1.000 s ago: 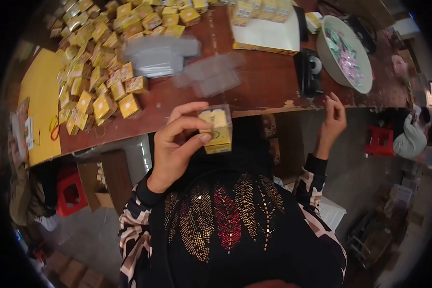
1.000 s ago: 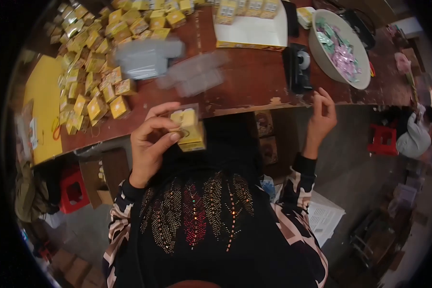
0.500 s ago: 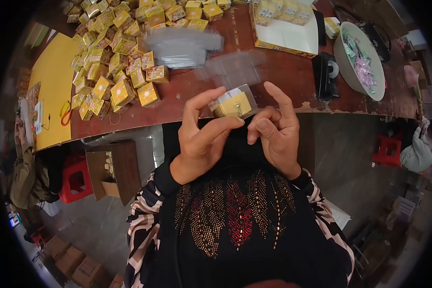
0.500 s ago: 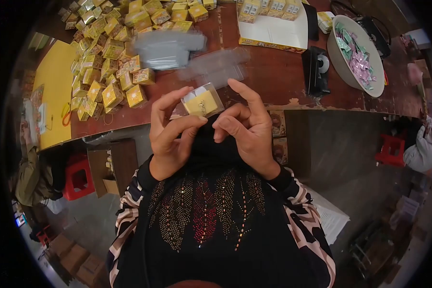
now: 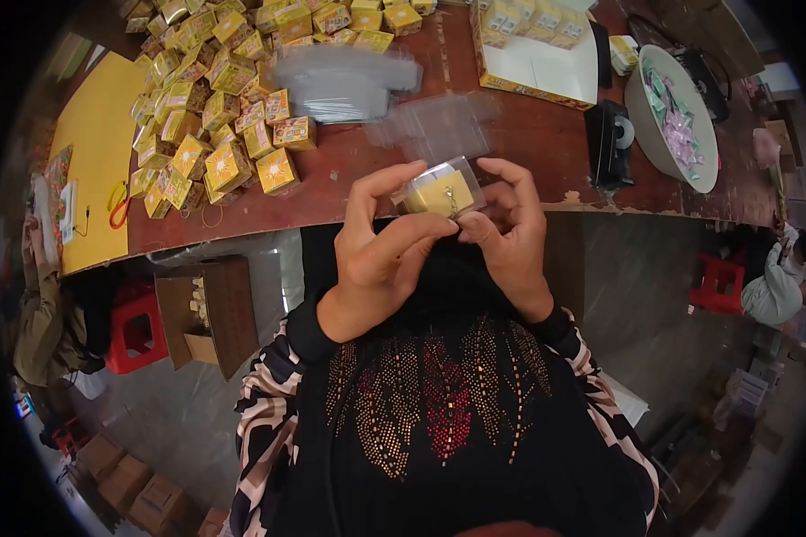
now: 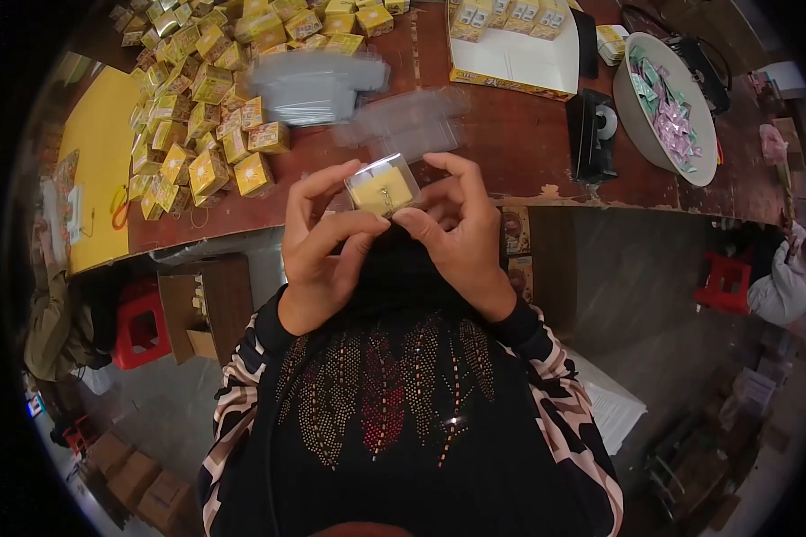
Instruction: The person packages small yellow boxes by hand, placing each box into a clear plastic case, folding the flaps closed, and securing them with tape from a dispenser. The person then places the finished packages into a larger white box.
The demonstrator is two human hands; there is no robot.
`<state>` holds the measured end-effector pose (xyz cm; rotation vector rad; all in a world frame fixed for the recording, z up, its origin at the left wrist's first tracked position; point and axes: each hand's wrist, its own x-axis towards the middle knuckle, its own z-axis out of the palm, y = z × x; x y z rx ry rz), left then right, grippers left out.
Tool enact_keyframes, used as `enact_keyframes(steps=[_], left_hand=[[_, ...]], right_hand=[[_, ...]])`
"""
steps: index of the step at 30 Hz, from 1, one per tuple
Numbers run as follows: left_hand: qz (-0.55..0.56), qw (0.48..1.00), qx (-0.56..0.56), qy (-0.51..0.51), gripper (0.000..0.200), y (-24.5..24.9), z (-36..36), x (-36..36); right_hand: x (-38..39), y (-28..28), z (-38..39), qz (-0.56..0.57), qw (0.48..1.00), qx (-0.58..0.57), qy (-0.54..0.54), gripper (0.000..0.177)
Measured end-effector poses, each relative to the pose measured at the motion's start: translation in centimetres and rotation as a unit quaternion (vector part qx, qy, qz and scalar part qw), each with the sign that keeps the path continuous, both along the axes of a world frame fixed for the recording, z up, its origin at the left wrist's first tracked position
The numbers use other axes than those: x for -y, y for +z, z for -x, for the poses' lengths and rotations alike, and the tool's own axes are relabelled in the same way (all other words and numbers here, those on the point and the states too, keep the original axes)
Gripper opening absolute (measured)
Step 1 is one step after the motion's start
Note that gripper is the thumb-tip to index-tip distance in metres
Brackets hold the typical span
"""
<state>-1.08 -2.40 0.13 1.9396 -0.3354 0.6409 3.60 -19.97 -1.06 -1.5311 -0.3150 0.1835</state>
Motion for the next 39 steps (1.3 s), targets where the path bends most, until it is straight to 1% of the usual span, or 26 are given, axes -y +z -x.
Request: enact_keyframes(steps=[1,2,3,4,8,10,11,12,13,14,16,18,20,21,23,25,26,27,28,29,31,32,34,35,37,39], left_hand=[[0.066,0.997,-0.039,-0.017,0.023,0.1,-0.1,0.1],[0.132,0.988,-0.077,-0.034,0.023,0.2,-0.2,0.2],[0.132,0.988,-0.076,-0.033,0.023,0.2,-0.3,0.1],[0.137,0.985,-0.098,-0.045,0.022,0.2,-0.3,0.1],[0.161,0.973,-0.145,-0.082,0.018,-0.4,-0.5,-0.3],[0.175,0.969,-0.15,-0.092,0.023,-0.7,-0.5,-0.2],[0.19,0.964,-0.156,-0.103,0.027,-0.8,-0.5,-0.1],[0.189,0.964,-0.155,-0.103,0.027,-0.9,-0.6,0.1],[0.262,0.944,-0.167,-0.108,0.032,-0.9,-0.7,0.5],[0.332,0.919,-0.179,-0.112,0.038,-0.8,-0.7,0.7],[0.328,0.918,-0.192,-0.109,0.045,-0.6,-0.8,0.5],[0.327,0.916,-0.206,-0.109,0.052,-0.1,-0.9,0.2],[0.105,0.955,-0.258,-0.101,0.056,0.7,-1.1,-0.5],[0.105,0.954,-0.256,-0.112,0.056,1.1,-1.3,-0.6],[0.033,0.909,-0.36,-0.207,0.059,1.5,-1.5,-0.4],[0.049,0.896,-0.376,-0.231,0.058,1.1,-1.4,-0.1],[0.112,0.887,-0.385,-0.228,0.057,0.6,-1.2,-0.1],[0.176,0.874,-0.396,-0.221,0.057,0.3,-1.0,-0.3],[0.188,0.869,-0.403,-0.218,0.057,0.3,-1.0,-0.5],[0.188,0.868,-0.402,-0.223,0.057,0.2,-1.0,-0.6],[0.219,0.851,-0.414,-0.239,0.058,0.2,-1.0,-0.6],[0.219,0.851,-0.413,-0.241,0.058,0.3,-1.1,-0.4],[0.215,0.847,-0.419,-0.246,0.057,0.5,-1.2,-0.1],[0.215,0.847,-0.419,-0.246,0.057,0.5,-1.2,0.0],[0.213,0.852,-0.418,-0.233,0.057,0.4,-1.1,0.1],[0.205,0.855,-0.418,-0.229,0.057,0.4,-1.0,0.1]], right_hand=[[0.0,-0.1,-0.2,0.049,0.992,0.107,-0.04,0.056],[0.3,-0.2,-0.8,0.049,0.992,0.108,-0.04,0.056],[0.7,-0.2,-1.7,0.089,0.952,0.287,-0.055,0.051],[0.9,-0.2,-2.5,0.126,0.878,0.457,-0.069,0.045],[1.2,0.4,-3.8,0.142,0.842,0.52,0.013,0.036],[1.2,0.3,-4.2,0.166,0.88,0.441,0.056,0.045],[1.2,0.3,-4.1,0.165,0.88,0.441,0.056,0.045],[1.2,0.3,-3.9,0.126,0.932,0.324,0.107,0.054],[1.3,0.3,-3.6,0.084,0.964,0.199,0.155,0.063],[1.4,0.4,-3.1,0.083,0.964,0.2,0.154,0.063],[1.9,0.6,-2.2,0.051,0.984,-0.016,0.171,0.08],[3.0,0.7,-2.5,0.069,0.982,-0.016,0.173,0.082],[3.8,1.1,-2.8,0.09,0.981,-0.015,0.168,0.085],[4.1,1.5,-2.8,0.093,0.979,0.005,0.179,0.084],[4.9,2.1,-2.8,0.107,0.974,0.062,0.19,0.08],[6.5,3.1,-3.1,0.103,0.979,0.066,0.163,0.078],[7.1,3.6,-3.5,0.088,0.982,0.067,0.153,0.076],[8.6,4.4,-4.0,0.102,0.991,0.088,0.024,0.056],[10.9,4.0,-5.3,0.128,0.979,0.095,-0.13,0.044],[13.6,3.0,-6.9,0.15,0.943,0.1,-0.279,0.034],[19.4,0.4,-9.7,0.26,0.882,0.168,-0.356,0.027],[21.3,-0.9,-10.7,0.261,0.881,0.169,-0.358,0.027],[23.4,-2.5,-11.6,0.375,0.879,0.115,-0.271,0.028],[23.8,-2.9,-11.6,0.376,0.878,0.115,-0.272,0.028],[23.7,-3.2,-11.6,0.313,0.919,0.018,-0.238,0.025],[24.1,-3.9,-12.1,0.265,0.938,0.001,-0.222,0.024]])
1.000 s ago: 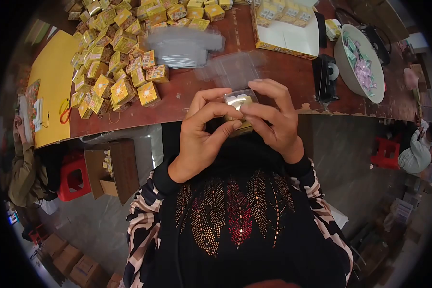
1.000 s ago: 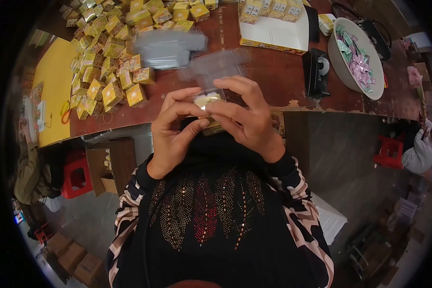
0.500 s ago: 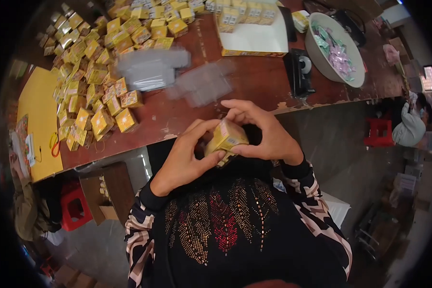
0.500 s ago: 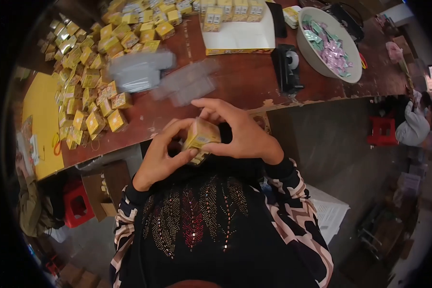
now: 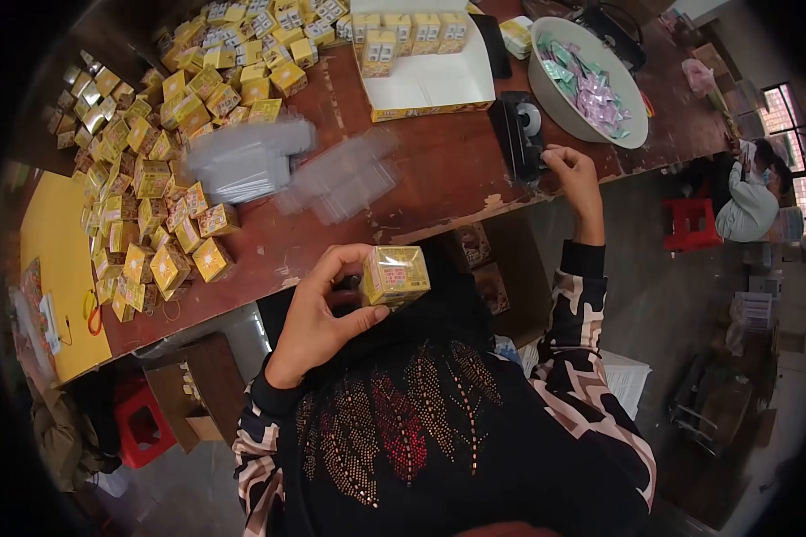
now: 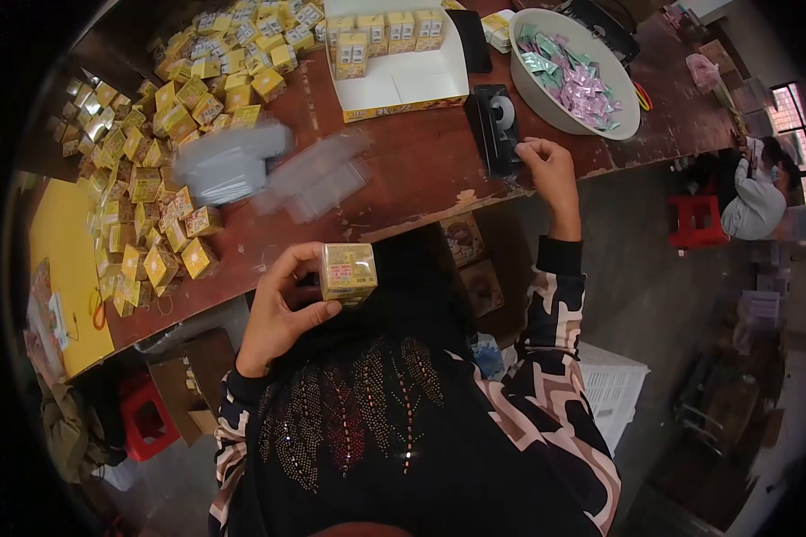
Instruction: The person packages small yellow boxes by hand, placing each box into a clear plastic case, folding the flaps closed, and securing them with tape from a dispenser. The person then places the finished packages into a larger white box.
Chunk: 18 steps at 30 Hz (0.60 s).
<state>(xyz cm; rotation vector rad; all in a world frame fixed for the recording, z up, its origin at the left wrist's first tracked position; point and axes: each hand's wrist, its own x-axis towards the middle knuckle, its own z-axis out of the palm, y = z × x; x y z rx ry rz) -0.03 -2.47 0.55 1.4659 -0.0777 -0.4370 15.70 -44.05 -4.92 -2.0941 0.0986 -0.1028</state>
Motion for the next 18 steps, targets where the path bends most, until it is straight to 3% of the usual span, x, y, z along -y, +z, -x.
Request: enact_keyframes(steps=[1,5,7,11,18], left_hand=[[-0.008,1.0,0.002,-0.003,0.057,0.0,0.0,0.0],[-0.007,1.0,0.004,-0.003,0.058,0.0,0.1,-0.1],[0.005,1.0,-0.007,-0.001,0.059,-0.1,0.1,-0.1],[-0.003,1.0,-0.005,-0.003,0.059,0.0,0.1,-0.2],[0.027,1.0,-0.008,0.013,0.06,-0.4,0.1,-0.3]], right_hand=[[0.2,-0.3,-0.1,-0.053,0.999,-0.01,0.011,0.023],[-0.6,0.2,0.5,-0.088,0.996,-0.01,-0.005,0.019],[-1.4,0.4,1.0,-0.221,0.972,0.047,-0.061,0.018],[-2.0,1.0,2.6,-0.209,0.972,0.06,-0.094,0.017],[-1.9,-3.9,4.3,-0.227,0.966,0.052,-0.115,0.016]])
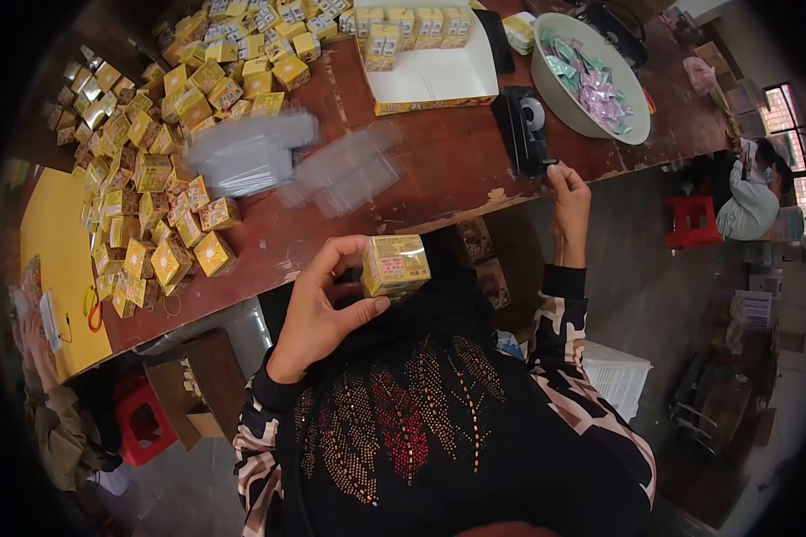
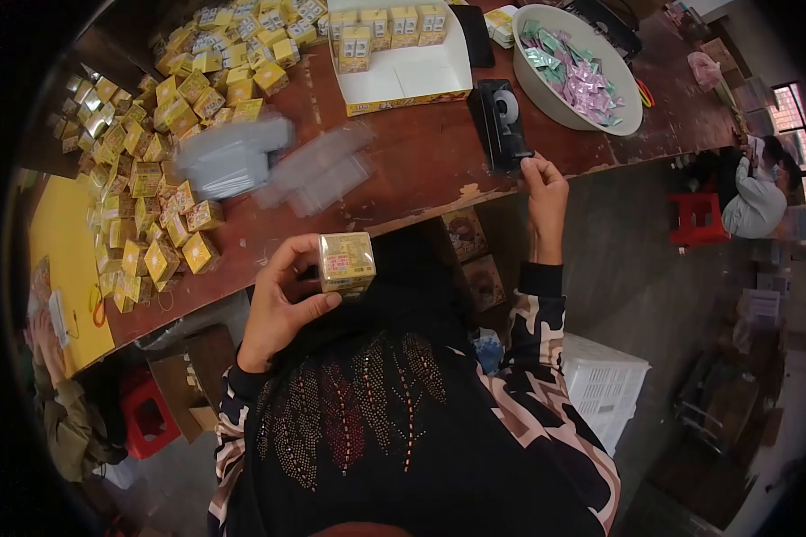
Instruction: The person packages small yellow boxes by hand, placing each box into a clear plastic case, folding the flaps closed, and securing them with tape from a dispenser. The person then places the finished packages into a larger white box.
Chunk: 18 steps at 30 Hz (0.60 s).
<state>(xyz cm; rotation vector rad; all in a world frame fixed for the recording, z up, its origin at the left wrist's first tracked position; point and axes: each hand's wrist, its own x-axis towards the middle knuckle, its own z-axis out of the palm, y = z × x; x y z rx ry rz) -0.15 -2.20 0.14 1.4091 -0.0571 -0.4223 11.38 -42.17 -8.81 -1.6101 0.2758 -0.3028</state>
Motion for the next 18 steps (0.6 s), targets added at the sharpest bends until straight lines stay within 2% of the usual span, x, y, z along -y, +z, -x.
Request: enact_keyframes(steps=[2,5,7,10,12,13,14,15,16,18], left_hand=[[0.01,1.0,0.0,0.004,0.061,-0.2,0.0,0.1],[0.045,0.999,-0.005,0.024,0.061,-0.3,-0.1,0.1],[0.08,0.996,0.01,0.043,0.061,-0.2,-0.1,0.3],[0.102,0.992,0.029,0.069,0.062,-0.5,-0.1,0.2],[0.093,0.989,0.023,0.11,0.06,-0.5,0.3,0.3],[0.051,0.987,0.075,0.136,0.059,-0.4,0.3,0.4],[0.011,0.979,0.128,0.155,0.058,-0.4,0.3,0.5],[0.002,0.975,0.139,0.172,0.057,-0.5,0.2,0.7],[0.001,0.976,0.138,0.171,0.057,-0.5,0.2,0.6],[-0.074,0.956,0.217,0.182,0.06,-0.5,0.2,0.6]], right_hand=[[-0.5,-0.4,0.1,-0.026,0.999,-0.016,-0.013,0.016],[-0.8,-0.9,-0.1,-0.02,0.998,0.039,-0.035,0.016],[-0.1,-1.2,0.0,0.148,0.987,0.057,-0.038,0.017],[-1.6,1.3,1.2,0.2,0.973,0.09,-0.076,0.016],[-4.2,4.4,2.3,0.252,0.951,0.164,-0.069,0.013],[-5.6,5.5,2.9,0.179,0.967,0.179,-0.029,0.009],[-7.2,6.5,3.5,0.173,0.969,0.176,-0.025,0.009],[-9.1,7.5,4.3,0.105,0.98,0.159,0.055,0.012],[-10.9,8.6,5.2,0.039,0.98,0.141,0.132,0.018],[-15.5,10.4,7.0,-0.073,0.96,0.119,0.243,0.041]])
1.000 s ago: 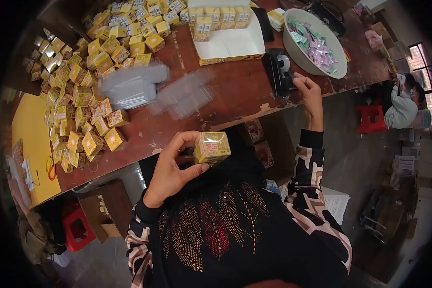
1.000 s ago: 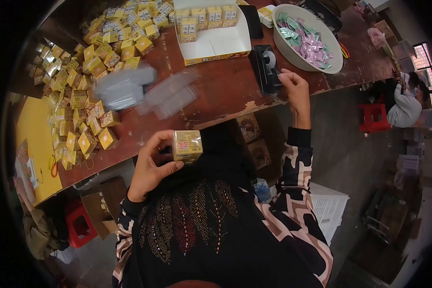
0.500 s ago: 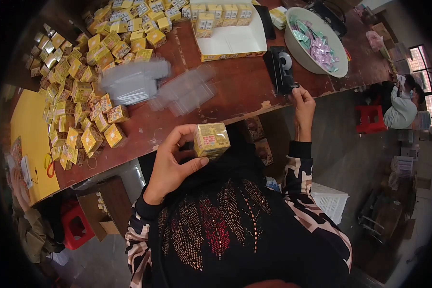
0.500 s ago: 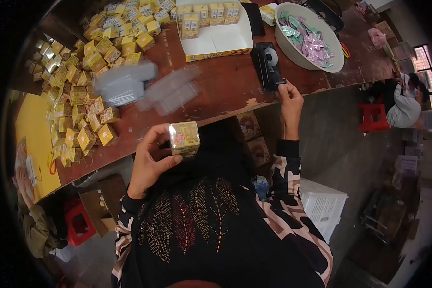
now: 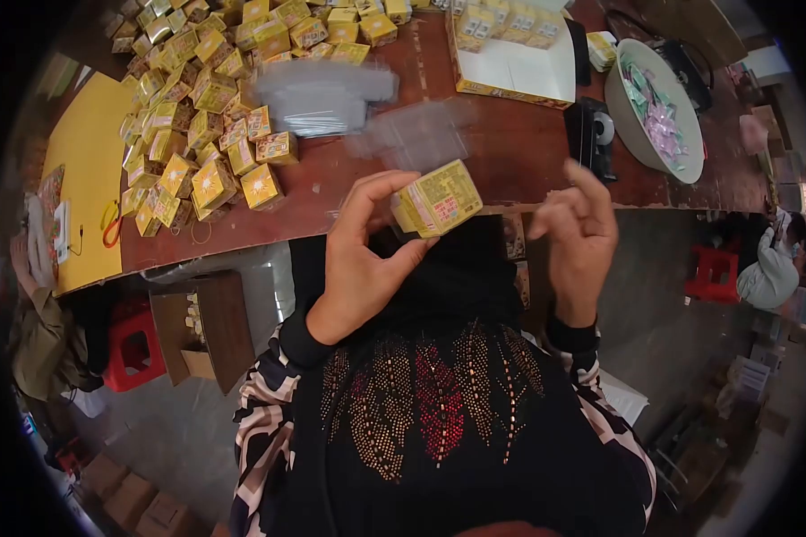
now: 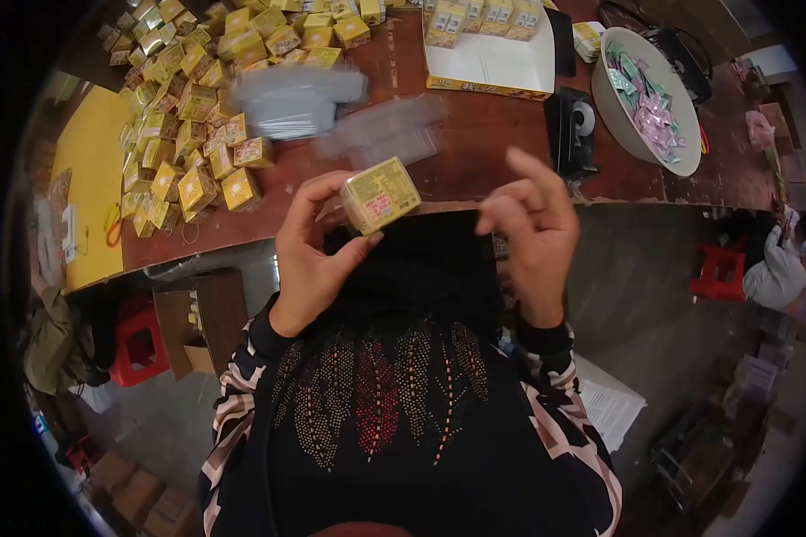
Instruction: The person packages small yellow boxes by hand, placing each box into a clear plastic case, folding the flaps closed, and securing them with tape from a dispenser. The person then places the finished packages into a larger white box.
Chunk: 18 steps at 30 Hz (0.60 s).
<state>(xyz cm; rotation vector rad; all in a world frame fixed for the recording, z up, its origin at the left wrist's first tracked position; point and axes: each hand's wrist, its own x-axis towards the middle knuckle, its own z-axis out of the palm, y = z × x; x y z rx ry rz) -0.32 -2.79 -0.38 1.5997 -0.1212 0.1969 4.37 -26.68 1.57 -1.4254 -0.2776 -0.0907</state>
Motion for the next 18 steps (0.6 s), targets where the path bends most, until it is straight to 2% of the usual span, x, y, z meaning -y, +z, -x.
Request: enact_keyframes(steps=[3,6,9,13,15,16,18], left_hand=[[-0.049,0.998,0.02,0.027,0.06,-0.2,0.2,-0.3],[-0.084,0.989,0.084,0.089,0.057,0.0,0.3,-0.3],[-0.119,0.981,0.122,0.095,0.058,-0.3,0.2,-0.5],[-0.147,0.973,0.148,0.102,0.057,-0.5,0.2,-0.7],[-0.064,0.991,0.082,0.083,0.057,-0.6,0.5,-0.5],[-0.064,0.991,0.082,0.083,0.057,-0.4,0.6,-0.5],[-0.014,0.998,-0.019,0.051,0.055,0.2,0.7,-0.5]], right_hand=[[-3.9,0.4,1.5,-0.073,0.981,-0.112,0.14,0.068],[-5.4,-0.4,1.5,-0.12,0.965,-0.169,0.162,0.065],[-6.0,-0.7,1.5,-0.137,0.96,-0.176,0.17,0.063],[-5.9,-0.5,1.1,-0.104,0.954,-0.219,0.177,0.061],[-5.8,-0.8,0.8,-0.025,0.963,-0.206,0.169,0.062],[-5.8,-1.1,0.7,-0.025,0.963,-0.206,0.169,0.062],[-5.9,-1.9,0.4,0.116,0.992,-0.003,0.052,0.056]])
